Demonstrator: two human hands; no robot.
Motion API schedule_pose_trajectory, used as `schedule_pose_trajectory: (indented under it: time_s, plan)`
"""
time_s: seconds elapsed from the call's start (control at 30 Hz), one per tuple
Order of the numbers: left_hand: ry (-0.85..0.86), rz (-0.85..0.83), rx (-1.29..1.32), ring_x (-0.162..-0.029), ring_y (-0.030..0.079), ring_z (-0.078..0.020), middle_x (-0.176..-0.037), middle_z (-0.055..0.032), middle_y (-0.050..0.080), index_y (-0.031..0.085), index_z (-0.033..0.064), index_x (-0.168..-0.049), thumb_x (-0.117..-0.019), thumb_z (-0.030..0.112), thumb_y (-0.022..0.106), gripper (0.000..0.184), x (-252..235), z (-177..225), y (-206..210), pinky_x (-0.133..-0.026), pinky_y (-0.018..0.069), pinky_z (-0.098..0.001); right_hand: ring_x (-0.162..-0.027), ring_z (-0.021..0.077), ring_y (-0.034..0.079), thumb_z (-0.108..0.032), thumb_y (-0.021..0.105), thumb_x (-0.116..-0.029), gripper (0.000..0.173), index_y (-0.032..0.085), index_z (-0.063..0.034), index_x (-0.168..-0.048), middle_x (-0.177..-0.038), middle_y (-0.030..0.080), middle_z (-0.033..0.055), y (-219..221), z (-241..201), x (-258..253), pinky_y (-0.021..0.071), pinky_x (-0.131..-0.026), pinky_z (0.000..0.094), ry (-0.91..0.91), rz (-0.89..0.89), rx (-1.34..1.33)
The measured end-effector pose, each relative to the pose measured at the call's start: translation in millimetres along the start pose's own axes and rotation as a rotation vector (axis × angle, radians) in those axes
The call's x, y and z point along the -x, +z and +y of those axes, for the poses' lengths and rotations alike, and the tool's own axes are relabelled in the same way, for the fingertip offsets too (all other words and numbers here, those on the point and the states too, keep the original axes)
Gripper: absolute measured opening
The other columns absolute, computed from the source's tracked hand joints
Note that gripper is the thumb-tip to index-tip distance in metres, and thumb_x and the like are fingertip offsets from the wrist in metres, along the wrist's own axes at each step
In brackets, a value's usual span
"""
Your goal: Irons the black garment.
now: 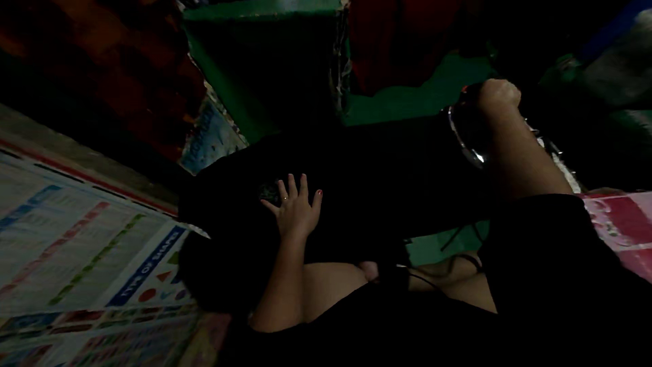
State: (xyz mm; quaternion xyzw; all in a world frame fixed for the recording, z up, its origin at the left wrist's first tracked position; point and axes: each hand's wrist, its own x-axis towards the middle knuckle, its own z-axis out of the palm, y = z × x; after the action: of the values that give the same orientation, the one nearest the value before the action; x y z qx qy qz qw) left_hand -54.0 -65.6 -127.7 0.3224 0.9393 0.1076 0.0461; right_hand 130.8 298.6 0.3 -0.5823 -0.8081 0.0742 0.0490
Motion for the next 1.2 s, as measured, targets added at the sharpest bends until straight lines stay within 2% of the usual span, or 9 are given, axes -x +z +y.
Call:
schedule_pose_trajectory:
  time_s: [0.17,0.27,0.33,0.47,0.57,0.67,0.83,1.07,1.2]
  plan:
    - [0.016,0.005,0.004,-0.158,0.007,-0.0395,-0.172,-0.0112,0.016,0.026,0.0211,-0.164,-0.1067,0.059,0.032,0.069,0.7,0.3,1.3,-0.114,-0.0020,-0.0795,-0.122,0.0562,0.058,-0.035,0.066,-0.1016,0.052,0.062,0.0133,-0.121,-0.127,0.061,0.0379,-2.9,9.9,48.4,0.0445,-0.095,0.0750,-0.006,-0.081,0.034]
    - [0.026,0.017,-0.010,-0.158,0.007,-0.0407,-0.172,-0.0139,0.014,0.024,0.0206,-0.164,-0.1062,0.061,0.031,0.071,2.7,3.1,3.8,-0.114,-0.0007,-0.0802,-0.110,0.0568,0.063,-0.034,0.071,-0.0984,0.048,0.064,0.0120,-0.110,-0.112,0.065,0.0376,0.3,26.3,97.7,0.0474,-0.086,0.0754,-0.091,-0.092,0.008]
    - [0.046,0.018,-0.008,-0.158,0.007,-0.0417,-0.172,-0.0156,0.012,0.023,0.0189,-0.165,-0.1054,0.062,0.033,0.074,5.7,9.3,5.0,-0.113,-0.0005,-0.0807,-0.099,0.0528,0.067,-0.033,0.076,-0.0938,0.041,0.067,0.0051,-0.108,-0.100,0.068,0.0315,3.7,41.4,130.5,0.0498,-0.080,0.0736,-0.237,-0.081,-0.050]
    - [0.129,0.001,-0.002,-0.158,0.007,-0.0407,-0.172,-0.0149,0.012,0.024,0.0196,-0.165,-0.1033,0.064,0.037,0.077,11.3,27.6,11.0,-0.114,-0.0012,-0.0799,-0.085,0.0374,0.071,-0.034,0.080,-0.0892,0.037,0.070,-0.0073,-0.113,-0.089,0.072,0.0157,16.3,63.6,162.5,0.0547,-0.073,0.0645,-0.527,-0.082,-0.137]
    - [0.214,-0.030,-0.027,-0.158,0.007,-0.0406,-0.172,-0.0140,0.012,0.024,0.0208,-0.165,-0.1008,0.069,0.038,0.081,14.7,45.9,16.4,-0.113,-0.0018,-0.0802,-0.081,0.0356,0.071,-0.031,0.082,-0.0865,0.033,0.071,-0.0072,-0.107,-0.085,0.072,0.0144,19.0,59.4,153.9,0.0550,-0.071,0.0623,-0.562,-0.065,-0.171]
    - [0.314,-0.092,-0.058,-0.159,0.003,-0.0398,-0.173,-0.0129,0.011,0.022,0.0224,-0.165,-0.0962,0.077,0.034,0.089,20.7,66.6,24.8,-0.112,-0.0040,-0.0809,-0.082,0.0418,0.069,-0.029,0.078,-0.0903,0.032,0.065,-0.0003,-0.097,-0.082,0.067,0.0205,13.2,34.2,137.9,0.0536,-0.068,0.0632,-0.416,-0.020,-0.134]
    - [0.382,-0.187,-0.090,-0.158,0.004,-0.0403,-0.172,-0.0142,0.010,0.020,0.0234,-0.166,-0.0936,0.082,0.029,0.093,25.2,81.6,19.8,-0.114,-0.0034,-0.0797,-0.107,0.0510,0.066,-0.032,0.076,-0.0942,0.044,0.066,0.0096,-0.104,-0.108,0.067,0.0318,3.5,-20.5,85.7,0.0506,-0.086,0.0693,-0.139,-0.021,-0.160]
    - [0.355,-0.225,-0.056,-0.160,0.003,-0.0331,-0.174,-0.0062,0.008,0.019,0.0265,-0.166,-0.0919,0.083,0.033,0.094,18.4,82.2,14.4,-0.116,-0.0033,-0.0761,-0.114,0.0509,0.064,-0.028,0.072,-0.0957,0.036,0.070,0.0067,-0.107,-0.118,0.067,0.0317,13.6,-56.2,-1.2,0.0508,-0.090,0.0701,-0.075,0.025,-0.166]
    - [0.351,-0.217,-0.032,-0.160,0.002,-0.0310,-0.173,-0.0045,0.010,0.021,0.0271,-0.165,-0.0911,0.083,0.037,0.094,18.5,81.4,12.9,-0.118,-0.0045,-0.0740,-0.115,0.0507,0.064,-0.033,0.076,-0.0916,0.045,0.069,0.0084,-0.107,-0.118,0.067,0.0323,11.8,-60.2,-18.0,0.0503,-0.089,0.0705,-0.085,0.010,-0.138]
